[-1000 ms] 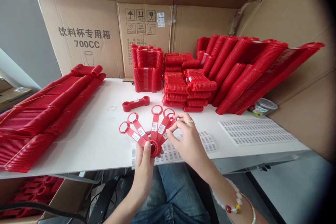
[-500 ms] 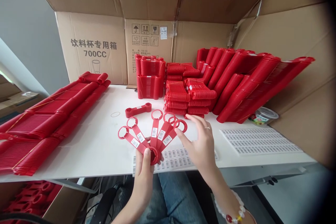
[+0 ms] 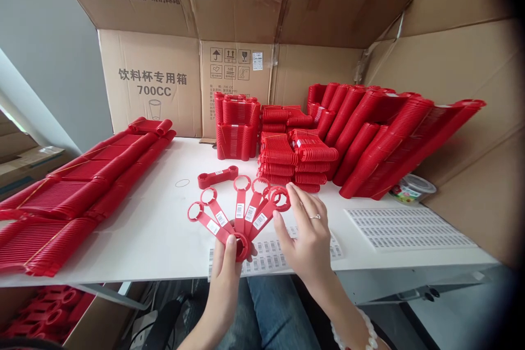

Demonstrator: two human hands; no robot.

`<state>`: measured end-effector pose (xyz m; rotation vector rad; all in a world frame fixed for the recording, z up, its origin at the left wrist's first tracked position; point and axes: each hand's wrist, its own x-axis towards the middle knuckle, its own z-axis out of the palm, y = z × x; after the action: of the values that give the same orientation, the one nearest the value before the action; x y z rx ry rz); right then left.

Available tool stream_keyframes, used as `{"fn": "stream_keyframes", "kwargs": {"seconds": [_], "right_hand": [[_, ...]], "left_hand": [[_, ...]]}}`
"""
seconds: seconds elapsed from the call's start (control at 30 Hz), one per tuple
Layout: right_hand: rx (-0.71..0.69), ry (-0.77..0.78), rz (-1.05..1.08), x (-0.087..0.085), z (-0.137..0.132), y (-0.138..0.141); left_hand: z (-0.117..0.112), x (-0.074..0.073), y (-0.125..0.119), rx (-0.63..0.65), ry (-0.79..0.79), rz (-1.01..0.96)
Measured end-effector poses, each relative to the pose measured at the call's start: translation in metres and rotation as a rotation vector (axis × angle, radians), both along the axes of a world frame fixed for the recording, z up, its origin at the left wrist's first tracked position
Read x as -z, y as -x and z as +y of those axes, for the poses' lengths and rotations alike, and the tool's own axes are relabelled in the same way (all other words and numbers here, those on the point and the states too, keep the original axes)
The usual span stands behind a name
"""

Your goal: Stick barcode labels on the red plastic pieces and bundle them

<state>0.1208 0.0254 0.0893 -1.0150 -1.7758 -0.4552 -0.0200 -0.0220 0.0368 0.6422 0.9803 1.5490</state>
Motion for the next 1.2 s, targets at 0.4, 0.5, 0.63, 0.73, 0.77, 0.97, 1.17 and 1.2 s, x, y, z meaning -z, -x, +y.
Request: {"fn": "stream_keyframes", "kwargs": {"seconds": [0.4, 0.5, 0.63, 0.73, 0.77, 0.97, 1.17, 1.2], "right_hand": [[-0.144, 0.206, 0.321, 0.001, 0.007, 0.002], [-0.135, 0.261, 0.355, 0.003, 0.009, 0.003], [-0.112, 0.355, 0.367, 0.002, 0.013, 0.002], [-0.104, 0.407, 0.343, -0.003, 0.014, 0.0], [-0.119, 0.429, 0.339, -0.006, 0.013, 0.0], [-0.169, 0.534, 0.32, -0.031, 0.006, -0.002], [-0.166, 0.571, 0.356, -0.044, 0.008, 0.004], [-0.154, 0.578, 0.363, -0.044, 0.009, 0.005]], "left_hand": [[-0.004, -0.005, -0.005, -0.034, 0.044, -0.064], [-0.005, -0.003, -0.007, -0.034, 0.029, -0.059], [-0.004, 0.006, -0.005, -0.037, -0.028, 0.04], [-0.004, 0.012, -0.001, -0.03, -0.03, 0.144], [-0.004, 0.012, 0.0, -0.024, -0.032, 0.173], [-0.009, 0.0, -0.003, 0.065, -0.124, 0.35], [-0.012, -0.002, -0.003, 0.159, -0.16, 0.405], [-0.012, -0.001, -0.002, 0.171, -0.166, 0.405]]}}
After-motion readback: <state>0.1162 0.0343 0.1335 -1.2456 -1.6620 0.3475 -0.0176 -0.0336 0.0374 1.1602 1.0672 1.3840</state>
